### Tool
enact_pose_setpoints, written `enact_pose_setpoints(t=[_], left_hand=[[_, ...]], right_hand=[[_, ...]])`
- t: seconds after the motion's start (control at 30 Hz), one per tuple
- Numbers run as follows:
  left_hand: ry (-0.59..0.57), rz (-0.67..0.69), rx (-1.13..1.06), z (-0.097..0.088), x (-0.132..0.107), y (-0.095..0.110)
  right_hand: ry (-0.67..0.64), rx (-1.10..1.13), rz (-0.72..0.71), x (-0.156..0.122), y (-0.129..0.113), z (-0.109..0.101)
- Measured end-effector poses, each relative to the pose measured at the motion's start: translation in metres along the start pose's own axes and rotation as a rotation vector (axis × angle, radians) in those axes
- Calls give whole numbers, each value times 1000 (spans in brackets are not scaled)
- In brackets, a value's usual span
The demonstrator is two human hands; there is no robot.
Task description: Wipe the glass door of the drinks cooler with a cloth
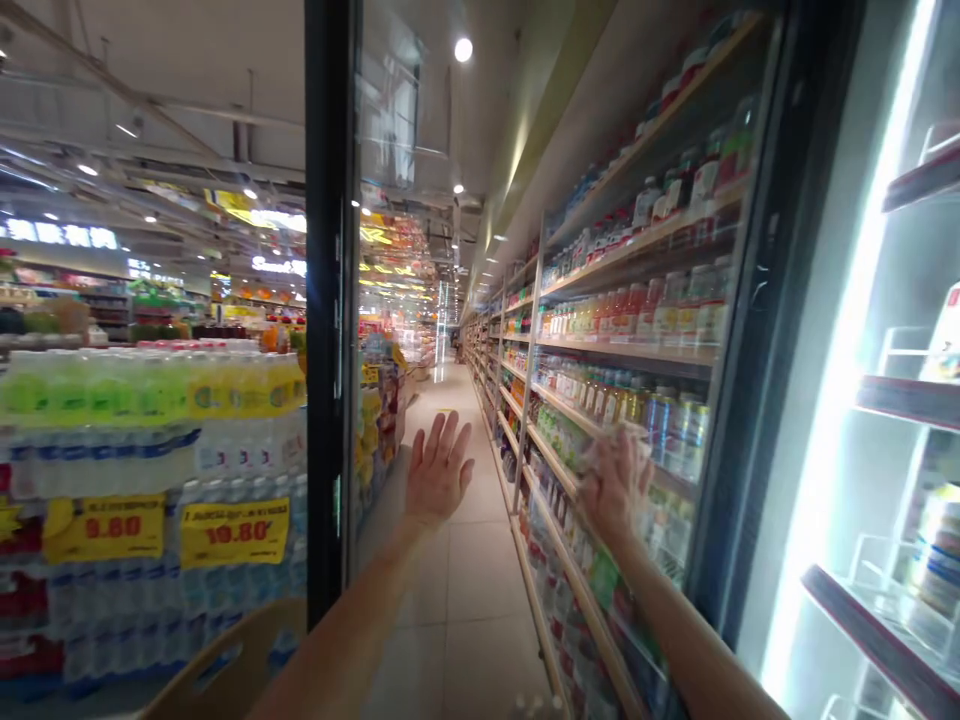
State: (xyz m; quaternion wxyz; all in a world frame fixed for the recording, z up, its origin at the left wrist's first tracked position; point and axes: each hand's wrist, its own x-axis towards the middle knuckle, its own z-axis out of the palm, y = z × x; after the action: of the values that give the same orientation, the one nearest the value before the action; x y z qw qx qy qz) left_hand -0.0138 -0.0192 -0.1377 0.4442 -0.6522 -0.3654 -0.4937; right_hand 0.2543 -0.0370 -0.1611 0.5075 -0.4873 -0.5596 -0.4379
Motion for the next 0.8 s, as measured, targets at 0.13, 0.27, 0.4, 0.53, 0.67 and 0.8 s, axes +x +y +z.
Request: enact_pose_setpoints(t=[0.13,0.27,0.4,0.53,0.67,0.8], left_hand=[[-7,-14,16,-1,0,2],[-10,-1,30,1,0,0],[-3,12,24,1,1,-2],[-25,1,33,-2,1,0],[-10,-4,25,-1,0,1],[-20,-12,14,-1,-1,1]], right_hand=[[39,-20,191,8,13,-2],[-59,70,-111,4,-54,10],[-119,159,-420,1,-85,17],[-4,51,-196,9,-31,8],[91,-31,178,23,9,1],[70,22,-1,24,-34,8]])
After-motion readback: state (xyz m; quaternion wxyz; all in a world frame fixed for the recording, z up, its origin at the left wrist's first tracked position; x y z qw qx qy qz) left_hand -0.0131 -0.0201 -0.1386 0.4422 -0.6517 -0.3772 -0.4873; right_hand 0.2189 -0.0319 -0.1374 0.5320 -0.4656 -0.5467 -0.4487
